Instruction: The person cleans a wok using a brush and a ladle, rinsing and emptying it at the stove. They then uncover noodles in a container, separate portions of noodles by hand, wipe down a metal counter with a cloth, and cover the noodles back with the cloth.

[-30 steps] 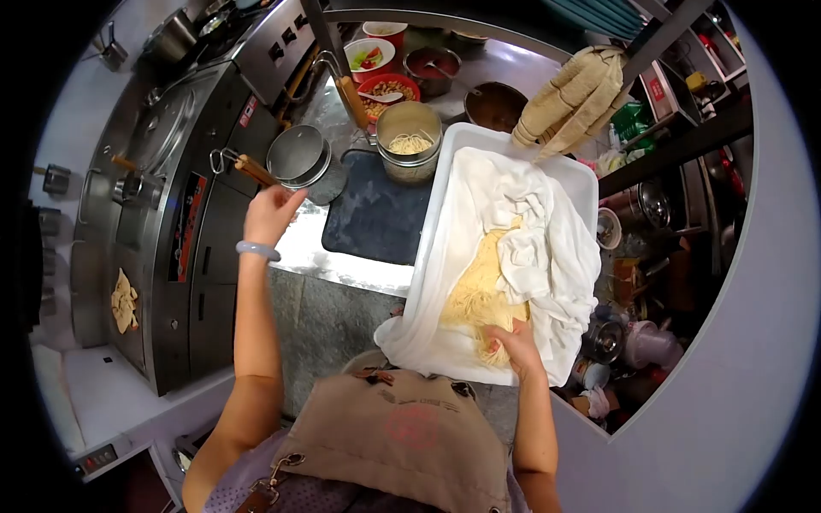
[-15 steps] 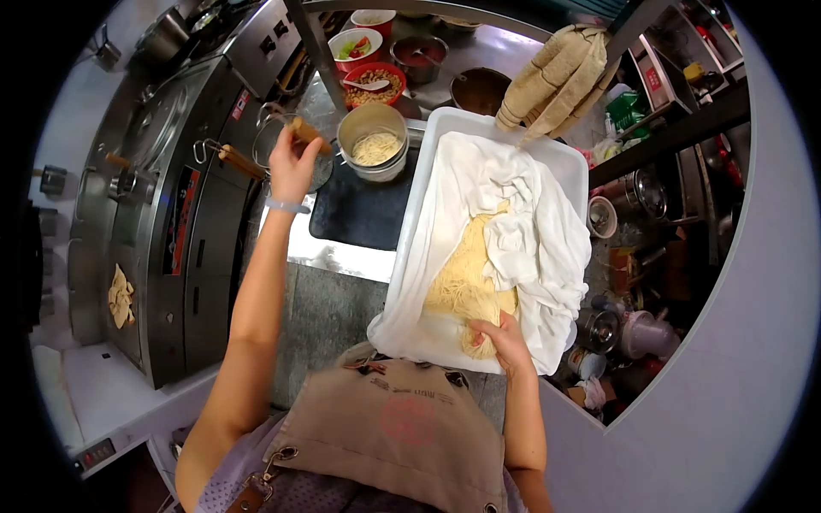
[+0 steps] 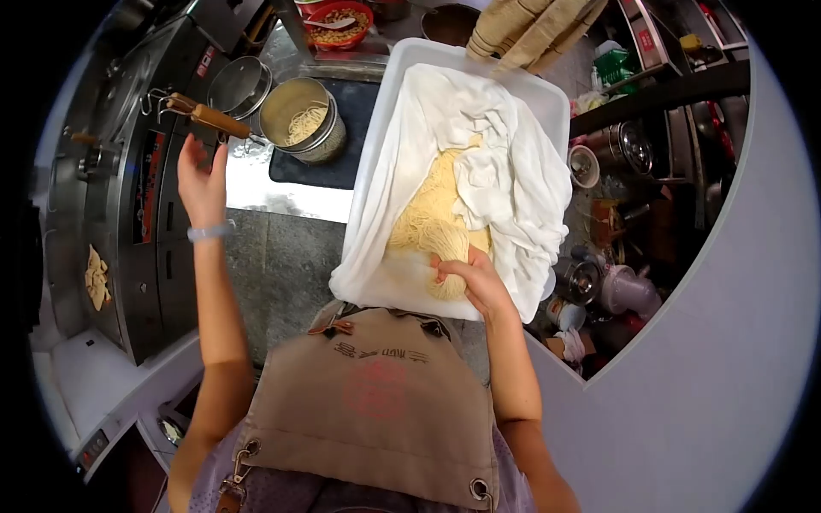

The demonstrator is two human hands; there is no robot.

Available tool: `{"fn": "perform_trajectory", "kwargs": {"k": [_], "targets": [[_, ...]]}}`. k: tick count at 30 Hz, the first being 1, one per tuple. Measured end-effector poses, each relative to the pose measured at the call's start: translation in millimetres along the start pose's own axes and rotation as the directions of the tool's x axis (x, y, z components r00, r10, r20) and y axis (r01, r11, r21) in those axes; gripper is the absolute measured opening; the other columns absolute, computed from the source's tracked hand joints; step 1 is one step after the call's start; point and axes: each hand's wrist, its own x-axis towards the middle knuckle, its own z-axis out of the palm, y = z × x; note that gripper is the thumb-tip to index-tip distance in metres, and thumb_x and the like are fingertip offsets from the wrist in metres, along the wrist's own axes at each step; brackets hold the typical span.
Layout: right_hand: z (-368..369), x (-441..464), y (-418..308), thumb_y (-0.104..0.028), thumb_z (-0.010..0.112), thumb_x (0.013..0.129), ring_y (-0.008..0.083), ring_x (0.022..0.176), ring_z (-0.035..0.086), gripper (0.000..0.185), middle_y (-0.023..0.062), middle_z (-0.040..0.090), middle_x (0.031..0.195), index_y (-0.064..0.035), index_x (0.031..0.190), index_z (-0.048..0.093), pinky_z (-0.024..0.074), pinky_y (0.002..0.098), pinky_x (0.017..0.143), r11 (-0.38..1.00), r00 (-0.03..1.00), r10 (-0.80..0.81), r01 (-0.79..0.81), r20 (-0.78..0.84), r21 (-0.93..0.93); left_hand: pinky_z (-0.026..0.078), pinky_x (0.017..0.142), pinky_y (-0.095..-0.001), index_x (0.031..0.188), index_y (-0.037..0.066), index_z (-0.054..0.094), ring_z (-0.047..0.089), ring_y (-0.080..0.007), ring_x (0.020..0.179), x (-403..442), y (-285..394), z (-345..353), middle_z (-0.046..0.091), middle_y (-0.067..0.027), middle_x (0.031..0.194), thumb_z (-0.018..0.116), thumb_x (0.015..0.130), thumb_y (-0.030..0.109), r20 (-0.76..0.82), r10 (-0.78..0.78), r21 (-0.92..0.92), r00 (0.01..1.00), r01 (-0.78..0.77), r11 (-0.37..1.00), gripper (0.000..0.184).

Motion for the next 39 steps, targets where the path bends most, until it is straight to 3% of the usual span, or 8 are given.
{"fn": "perform_trajectory", "kwargs": {"k": [3, 5, 8, 12, 17, 23, 32, 39], "targets": [[-4, -1, -2, 0.002, 0.054, 0.074, 0.0133, 0.063, 0.055, 0.017, 0.0074, 0.058, 0.077, 0.0032, 0.09, 0.054, 0.0462, 0.0254, 0.061, 0.999, 1.0, -0.013, 0.013, 0.003, 0.05, 0.046, 0.068, -0.0252, 0.103, 0.0, 0.058, 0.054, -0.0115, 0.073, -49, 50, -15, 0.06, -0.0071, 0.088, 0.058, 0.086, 0.021, 0.204, -0.218, -0.465, 0.954, 0.291, 0.836, 0.027], [-5, -5, -6, -0.002, 0.054, 0.073, 0.0149, 0.069, 0.055, 0.019, 0.008, 0.06, 0.083, 0.0021, 0.092, 0.055, 0.045, 0.0266, 0.065, 0.994, 0.999, -0.029, 0.026, 0.032, 0.108, 0.047, 0.069, -0.0272, 0.095, -0.002, 0.062, 0.058, -0.0142, 0.074, -94, 98, -11, 0.062, -0.0089, 0.083, 0.044, 0.091, 0.029, 0.845, -0.205, -0.333, 0.494, 0.785, 0.522, 0.037], [-2, -8, -15, -0.003, 0.054, 0.074, 0.0156, 0.073, 0.056, 0.02, 0.0087, 0.06, 0.085, 0.0022, 0.093, 0.056, 0.0448, 0.0259, 0.068, 0.988, 0.989, -0.118, 0.109, 0.086, 0.105, 0.043, 0.074, -0.0268, 0.105, 0.0, 0.061, 0.056, -0.0161, 0.08, -167, 116, 43, 0.063, -0.0111, 0.099, 0.033, 0.093, 0.049, 0.994, 0.109, -0.081, 0.02, 0.799, 0.595, 0.057], [5, -27, -21, -0.004, 0.053, 0.077, 0.0157, 0.08, 0.057, 0.024, 0.0087, 0.061, 0.092, 0.0036, 0.099, 0.056, 0.0446, 0.0257, 0.071, 0.976, 0.952, -0.212, 0.195, 0.221, 0.096, 0.04, 0.074, -0.0285, 0.123, 0.003, 0.048, 0.052, -0.0144, 0.089, -204, 118, 89, 0.062, -0.0094, 0.1, 0.032, 0.094, 0.049, 0.946, 0.325, -0.047, -0.02, 0.98, 0.195, 0.056], [-9, -14, 5, -0.006, 0.05, 0.084, 0.016, 0.095, 0.057, 0.027, 0.0103, 0.059, 0.108, 0.0049, 0.109, 0.053, 0.0456, 0.0281, 0.081, 0.995, 0.999, -0.029, 0.027, 0.024, 0.097, 0.028, 0.103, -0.0314, 0.13, 0.0, 0.035, 0.039, -0.017, 0.12, -210, 124, 93, 0.043, -0.0086, 0.13, 0.036, 0.096, 0.035, 0.991, 0.11, -0.09, 0.078, 0.99, 0.105, 0.049], [-16, -10, 5, -0.004, 0.051, 0.084, 0.0125, 0.091, 0.059, 0.025, 0.009, 0.061, 0.105, 0.0045, 0.108, 0.054, 0.0468, 0.025, 0.078, 0.996, 0.999, 0.038, -0.035, -0.038, 0.077, 0.031, 0.101, -0.032, 0.129, -0.001, 0.036, 0.042, -0.0181, 0.119, -211, 123, 96, 0.046, -0.0098, 0.127, 0.037, 0.096, 0.028, 0.985, 0.135, -0.094, 0.106, 0.991, -0.09, 0.044], [-28, 4, 23, 0.002, 0.06, 0.077, 0.0137, 0.087, 0.061, 0.03, 0.0091, 0.063, 0.101, 0.0034, 0.107, 0.056, 0.0481, 0.0251, 0.076, 0.992, 0.995, -0.1, 0.1, -0.002, 0.077, 0.043, 0.092, -0.0296, 0.12, -0.003, 0.046, 0.055, -0.018, 0.104, -208, 115, 91, 0.056, -0.0104, 0.116, 0.049, 0.09, 0.011, 0.985, 0.166, 0.048, -0.037, 0.997, -0.063, 0.033], [-23, 1, 18, 0.003, 0.065, 0.071, 0.0127, 0.083, 0.061, 0.036, 0.0069, 0.064, 0.097, 0.0025, 0.106, 0.058, 0.0481, 0.0253, 0.074, 0.991, 0.992, -0.123, 0.121, -0.033, -0.051, 0.042, 0.092, -0.0277, 0.117, -0.002, 0.05, 0.056, -0.0161, 0.103, -219, 124, 90, 0.058, -0.009, 0.113, 0.063, 0.078, -0.001, 0.988, 0.139, -0.084, 0.066, 0.988, 0.128, 0.042]]}}
